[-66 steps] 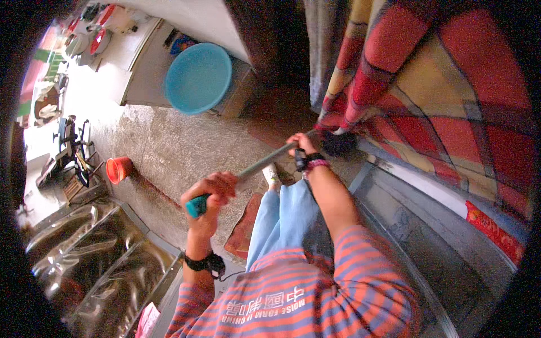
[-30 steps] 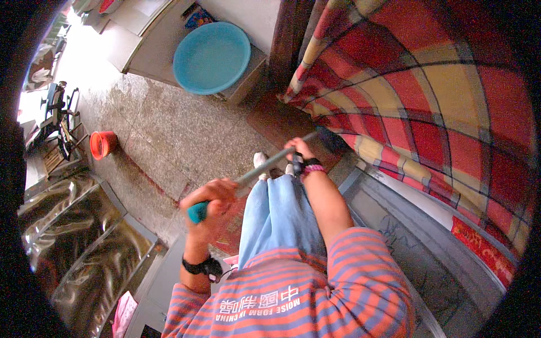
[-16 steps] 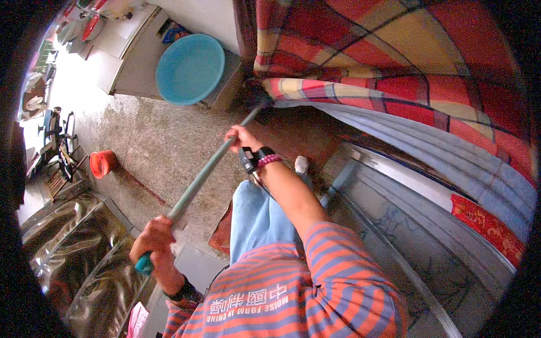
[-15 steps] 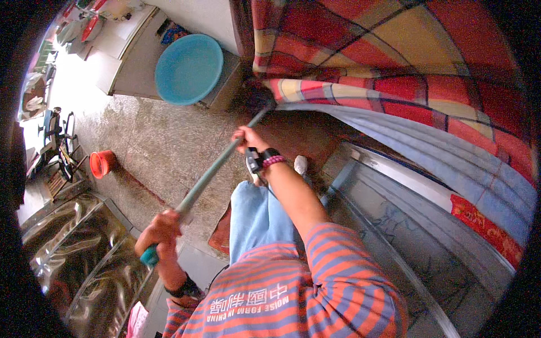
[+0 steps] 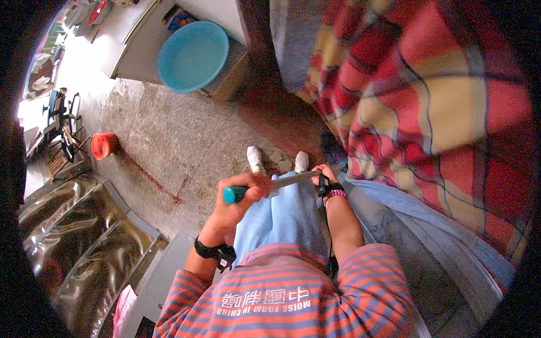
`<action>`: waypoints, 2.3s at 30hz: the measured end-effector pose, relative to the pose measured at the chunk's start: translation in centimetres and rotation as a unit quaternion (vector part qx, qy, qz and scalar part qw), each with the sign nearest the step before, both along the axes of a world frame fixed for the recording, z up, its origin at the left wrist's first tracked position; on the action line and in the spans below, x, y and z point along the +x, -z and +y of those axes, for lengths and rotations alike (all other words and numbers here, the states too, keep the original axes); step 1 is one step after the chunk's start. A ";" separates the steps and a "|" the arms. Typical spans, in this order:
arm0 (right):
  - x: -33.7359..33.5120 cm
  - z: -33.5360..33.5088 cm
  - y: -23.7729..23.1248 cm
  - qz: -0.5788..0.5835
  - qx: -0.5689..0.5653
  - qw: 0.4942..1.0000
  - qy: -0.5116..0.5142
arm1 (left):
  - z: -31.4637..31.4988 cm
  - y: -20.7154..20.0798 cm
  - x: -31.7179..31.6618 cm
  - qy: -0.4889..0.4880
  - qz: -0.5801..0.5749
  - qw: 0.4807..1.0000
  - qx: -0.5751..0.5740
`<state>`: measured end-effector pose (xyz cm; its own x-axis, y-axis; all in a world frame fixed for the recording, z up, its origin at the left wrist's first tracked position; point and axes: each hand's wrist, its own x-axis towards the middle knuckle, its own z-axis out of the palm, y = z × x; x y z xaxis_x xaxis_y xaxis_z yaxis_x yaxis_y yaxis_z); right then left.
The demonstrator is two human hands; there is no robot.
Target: The person mops a concrete floor using a mop and a red bucket. They then retrieve pliers from a cabinet drawer and use them to manipulate a wire on the ground.
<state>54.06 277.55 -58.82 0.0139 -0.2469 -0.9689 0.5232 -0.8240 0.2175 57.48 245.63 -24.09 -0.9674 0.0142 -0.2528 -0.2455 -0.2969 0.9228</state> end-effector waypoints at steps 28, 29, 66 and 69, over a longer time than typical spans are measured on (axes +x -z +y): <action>0.8 -9.1 0.9 0.201 -0.098 0.969 -0.106 | -1.9 -4.1 3.6 -0.122 -0.007 0.990 -0.070; 0.6 -5.9 0.7 0.210 -0.174 0.958 -0.089 | -0.6 -2.6 2.9 -0.118 -0.011 0.990 -0.072; 15.9 3.1 4.8 0.257 -0.382 0.735 0.498 | 12.2 1.0 0.1 0.432 0.104 0.895 -0.046; 14.7 3.1 5.9 0.205 0.076 0.943 0.252 | 13.3 0.2 1.9 0.114 0.033 0.989 -0.089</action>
